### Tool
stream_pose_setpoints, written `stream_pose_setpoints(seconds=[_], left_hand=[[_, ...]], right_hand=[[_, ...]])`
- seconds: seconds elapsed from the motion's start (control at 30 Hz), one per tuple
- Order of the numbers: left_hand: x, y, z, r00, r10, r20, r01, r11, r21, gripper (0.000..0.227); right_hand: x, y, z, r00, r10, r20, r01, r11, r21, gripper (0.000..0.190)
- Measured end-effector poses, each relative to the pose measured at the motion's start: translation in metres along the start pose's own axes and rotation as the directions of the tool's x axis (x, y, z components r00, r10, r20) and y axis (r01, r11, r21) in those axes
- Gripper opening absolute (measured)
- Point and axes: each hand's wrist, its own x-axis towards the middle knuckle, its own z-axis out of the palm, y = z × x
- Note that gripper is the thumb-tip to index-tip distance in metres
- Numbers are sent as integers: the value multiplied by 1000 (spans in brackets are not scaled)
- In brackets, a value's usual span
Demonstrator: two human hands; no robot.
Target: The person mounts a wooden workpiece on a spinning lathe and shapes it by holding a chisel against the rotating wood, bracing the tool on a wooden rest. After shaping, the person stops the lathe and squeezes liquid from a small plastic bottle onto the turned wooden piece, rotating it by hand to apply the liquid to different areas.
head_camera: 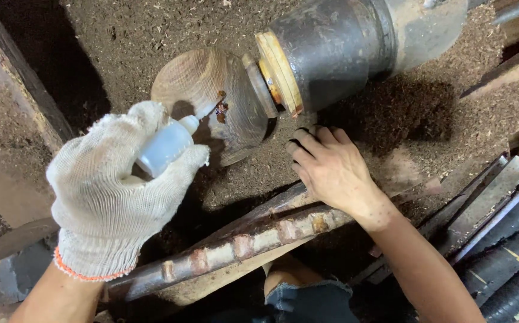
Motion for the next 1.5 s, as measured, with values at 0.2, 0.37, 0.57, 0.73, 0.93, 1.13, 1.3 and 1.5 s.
stream_pose_setpoints(seconds=[0.2, 0.37, 0.57, 0.73, 0.93, 1.13, 1.3, 1.5], left_hand=[[-6, 15, -3, 999, 26, 26, -29, 991, 131, 39], [-18, 16, -1, 996, -12, 85, 0, 990, 140, 42], [-16, 15, 0, 1000, -1, 23, -1, 996, 87, 45], [-28, 10, 5, 998, -25, 64, 21, 997, 72, 43], [-22, 11, 4, 1000, 16, -1, -16, 998, 59, 44], [-29, 11, 7, 999, -32, 43, 31, 999, 24, 46], [-37, 0, 7, 999, 13, -43, -18, 993, -115, 41], [-35, 3, 15, 967, 253, -18, -250, 963, 101, 46]], right_hand=[[-2, 5, 7, 1000, -16, 1, 16, 996, -82, 37], [-7, 25, 15, 990, -115, 82, 127, 980, -155, 46], [8, 32, -3, 942, -257, 215, 307, 918, -249, 48], [-8, 51, 3, 916, -305, 260, 353, 922, -162, 42], [-31, 66, 3, 938, -230, 261, 259, 962, -82, 46], [-32, 63, -5, 950, -312, -8, 312, 950, 11, 41], [-22, 60, 22, 920, -389, 34, 390, 921, -19, 48], [44, 10, 32, 864, -339, 372, 366, 931, -1, 44]])
